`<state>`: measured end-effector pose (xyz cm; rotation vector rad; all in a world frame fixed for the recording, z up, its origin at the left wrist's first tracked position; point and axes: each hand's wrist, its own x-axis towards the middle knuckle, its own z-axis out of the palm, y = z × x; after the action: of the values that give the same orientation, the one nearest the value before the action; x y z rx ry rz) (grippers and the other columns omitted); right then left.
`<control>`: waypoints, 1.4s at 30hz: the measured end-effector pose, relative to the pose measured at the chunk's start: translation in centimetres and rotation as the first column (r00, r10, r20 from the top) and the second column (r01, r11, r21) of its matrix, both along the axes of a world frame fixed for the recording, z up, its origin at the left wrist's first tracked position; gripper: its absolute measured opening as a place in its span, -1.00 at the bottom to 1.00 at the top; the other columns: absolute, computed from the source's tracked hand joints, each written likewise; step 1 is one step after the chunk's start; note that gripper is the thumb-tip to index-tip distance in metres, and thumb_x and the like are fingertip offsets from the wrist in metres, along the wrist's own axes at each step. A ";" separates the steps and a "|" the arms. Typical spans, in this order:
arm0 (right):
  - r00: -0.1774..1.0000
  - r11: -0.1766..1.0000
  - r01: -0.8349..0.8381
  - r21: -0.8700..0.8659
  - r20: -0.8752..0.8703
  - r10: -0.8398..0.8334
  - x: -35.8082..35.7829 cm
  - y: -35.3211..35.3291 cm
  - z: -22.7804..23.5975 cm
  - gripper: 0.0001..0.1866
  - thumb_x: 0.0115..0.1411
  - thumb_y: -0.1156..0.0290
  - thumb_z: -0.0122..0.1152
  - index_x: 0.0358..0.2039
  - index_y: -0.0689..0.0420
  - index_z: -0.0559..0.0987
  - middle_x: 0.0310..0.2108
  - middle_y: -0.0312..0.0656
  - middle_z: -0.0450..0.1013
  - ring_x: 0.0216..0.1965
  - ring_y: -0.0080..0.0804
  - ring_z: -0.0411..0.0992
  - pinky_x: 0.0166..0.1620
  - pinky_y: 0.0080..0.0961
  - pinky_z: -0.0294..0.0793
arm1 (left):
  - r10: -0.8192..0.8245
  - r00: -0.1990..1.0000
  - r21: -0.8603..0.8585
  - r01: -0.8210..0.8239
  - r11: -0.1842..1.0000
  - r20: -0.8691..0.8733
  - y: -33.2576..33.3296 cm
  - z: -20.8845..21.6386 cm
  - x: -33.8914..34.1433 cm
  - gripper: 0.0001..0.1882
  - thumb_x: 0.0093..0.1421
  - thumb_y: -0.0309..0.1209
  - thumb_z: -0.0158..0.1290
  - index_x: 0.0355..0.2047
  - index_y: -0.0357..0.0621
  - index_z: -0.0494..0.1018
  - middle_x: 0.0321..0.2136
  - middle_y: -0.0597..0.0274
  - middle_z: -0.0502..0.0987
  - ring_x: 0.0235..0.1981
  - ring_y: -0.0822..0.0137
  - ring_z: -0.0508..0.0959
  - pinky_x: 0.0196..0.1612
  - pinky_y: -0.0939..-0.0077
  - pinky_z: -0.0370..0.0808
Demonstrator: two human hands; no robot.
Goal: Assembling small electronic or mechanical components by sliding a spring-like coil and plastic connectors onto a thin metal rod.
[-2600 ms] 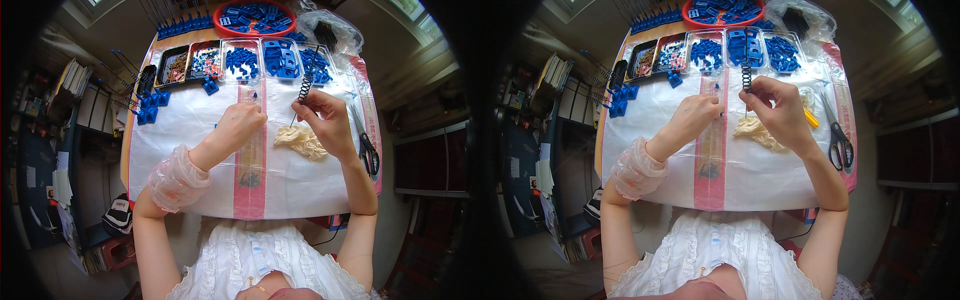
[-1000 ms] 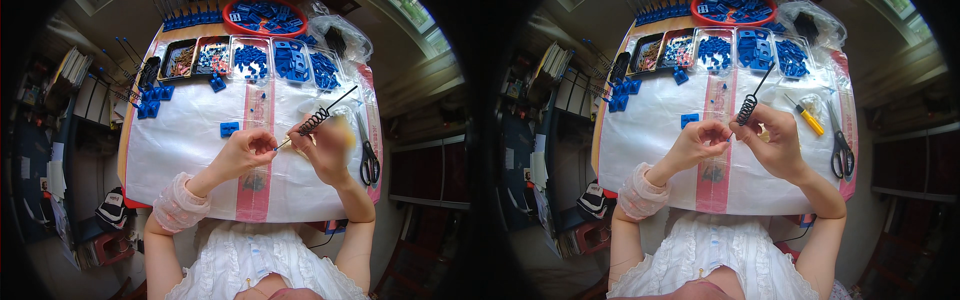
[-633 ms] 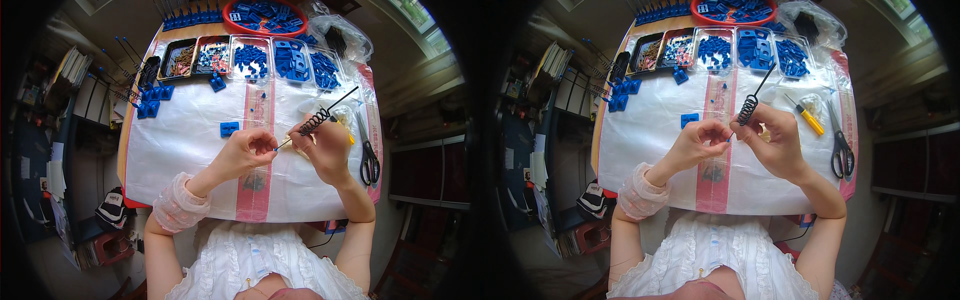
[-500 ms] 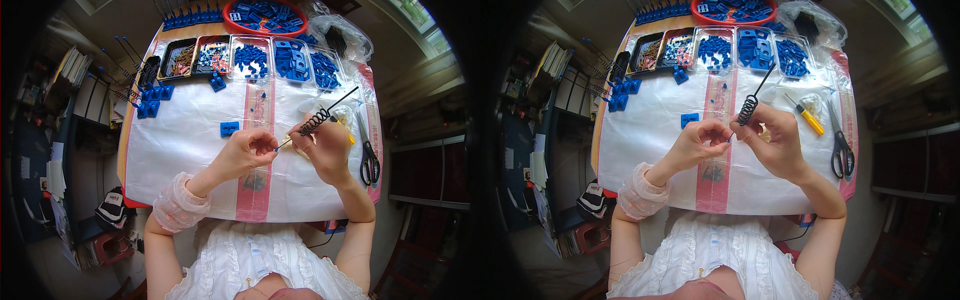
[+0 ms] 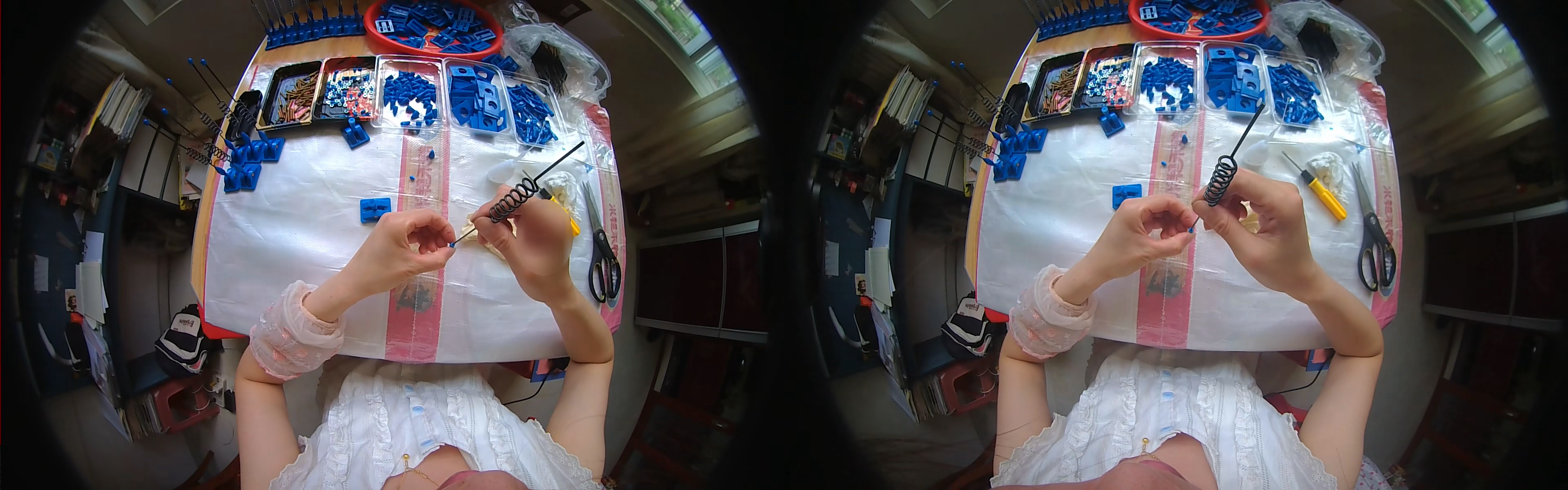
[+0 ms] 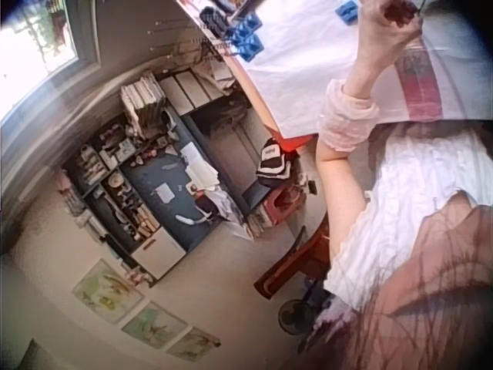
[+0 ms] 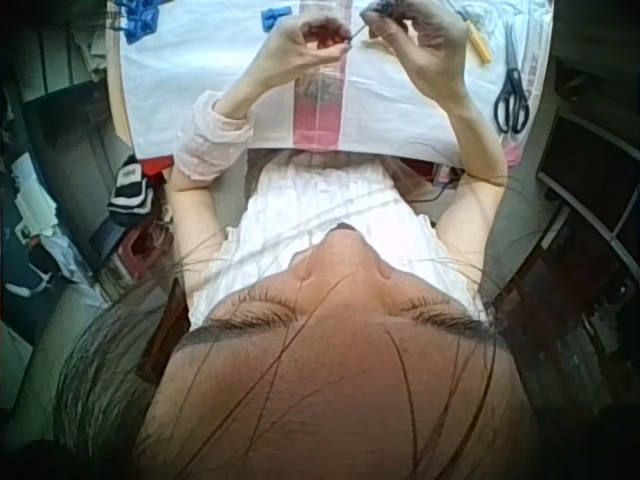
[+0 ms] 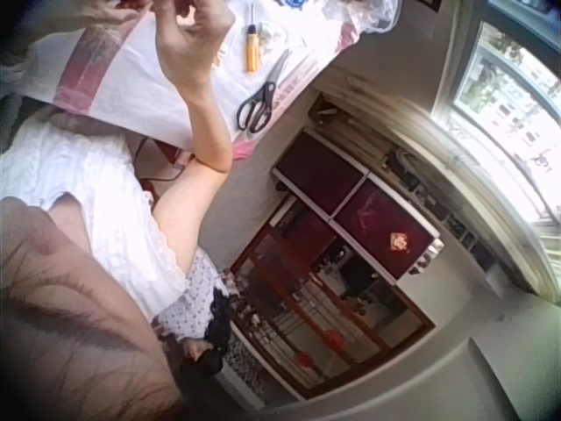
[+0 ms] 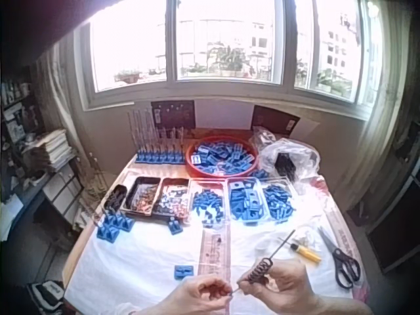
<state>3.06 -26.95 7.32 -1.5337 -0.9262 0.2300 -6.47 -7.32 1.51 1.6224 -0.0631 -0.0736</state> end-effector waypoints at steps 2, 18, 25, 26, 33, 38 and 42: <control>1.000 1.000 -0.002 -0.008 0.002 0.002 0.0 0.0 0.0 -0.94 0.20 0.59 0.36 -0.30 0.22 0.67 -0.51 -0.33 0.55 -0.52 -0.71 0.36 -0.43 -0.66 0.28 | 0.001 1.000 -0.003 -0.001 1.000 0.002 0.0 0.0 0.0 -0.82 0.22 -0.57 0.25 -0.16 -0.27 0.58 -0.28 0.37 0.60 -0.25 0.59 0.58 -0.12 0.67 0.57; 0.998 0.998 -0.028 -0.058 0.053 0.031 -0.1 -0.1 0.7 -0.91 0.15 0.63 0.38 -0.30 0.25 0.66 -0.48 -0.29 0.49 -0.51 -0.64 0.37 -0.42 -0.62 0.33 | -0.003 1.000 0.029 0.003 1.000 0.026 0.0 0.0 0.0 -0.85 0.22 -0.58 0.24 -0.19 -0.28 0.57 -0.31 0.38 0.58 -0.26 0.60 0.57 -0.12 0.66 0.57; 0.997 0.996 -0.056 -0.073 0.052 0.060 0.0 -0.2 1.0 -0.90 0.15 0.65 0.37 -0.29 0.25 0.67 -0.46 -0.28 0.50 -0.49 -0.63 0.41 -0.41 -0.63 0.35 | -0.018 1.000 -0.004 0.018 1.000 -0.017 0.1 -0.1 0.0 -0.83 0.23 -0.57 0.25 -0.17 -0.29 0.57 -0.31 0.40 0.59 -0.27 0.61 0.57 -0.12 0.66 0.56; 0.997 0.995 -0.058 -0.076 0.052 0.062 0.1 -0.2 0.9 -0.89 0.15 0.65 0.36 -0.29 0.25 0.67 -0.46 -0.28 0.50 -0.49 -0.63 0.41 -0.41 -0.63 0.35 | -0.019 1.000 -0.011 0.018 1.000 -0.022 0.1 -0.2 0.0 -0.83 0.23 -0.57 0.25 -0.17 -0.29 0.57 -0.31 0.40 0.59 -0.27 0.61 0.57 -0.12 0.67 0.56; 0.989 0.988 -0.042 -0.148 0.132 0.062 0.3 -0.4 1.3 -0.90 0.14 0.61 0.40 -0.30 0.23 0.68 -0.47 -0.27 0.49 -0.49 -0.61 0.38 -0.41 -0.62 0.34 | -0.004 1.000 0.023 0.005 1.000 -0.025 0.1 -0.3 0.0 -0.83 0.23 -0.56 0.26 -0.17 -0.28 0.58 -0.31 0.40 0.60 -0.28 0.63 0.57 -0.15 0.69 0.55; 0.983 0.989 0.056 -0.140 0.184 -0.030 -0.3 0.0 1.0 -0.90 0.14 0.59 0.43 -0.32 0.22 0.67 -0.50 -0.27 0.49 -0.52 -0.61 0.37 -0.43 -0.61 0.33 | 0.024 1.000 0.025 -0.024 0.999 -0.011 0.0 -0.3 0.0 -0.84 0.23 -0.55 0.26 -0.18 -0.28 0.59 -0.34 0.42 0.58 -0.31 0.64 0.56 -0.19 0.70 0.54; 0.974 0.987 0.088 -0.133 0.218 -0.058 -0.5 0.2 0.7 -0.91 0.15 0.56 0.45 -0.34 0.21 0.66 -0.52 -0.28 0.48 -0.55 -0.60 0.36 -0.46 -0.60 0.33 | 0.045 0.999 0.014 -0.045 0.999 -0.015 -0.1 -0.5 -0.1 -0.84 0.23 -0.54 0.25 -0.19 -0.29 0.59 -0.36 0.43 0.58 -0.34 0.65 0.54 -0.22 0.72 0.53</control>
<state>2.56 -26.77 8.07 -1.7460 -1.0370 0.0795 -6.53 -7.37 0.97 1.6362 -0.0146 -0.0515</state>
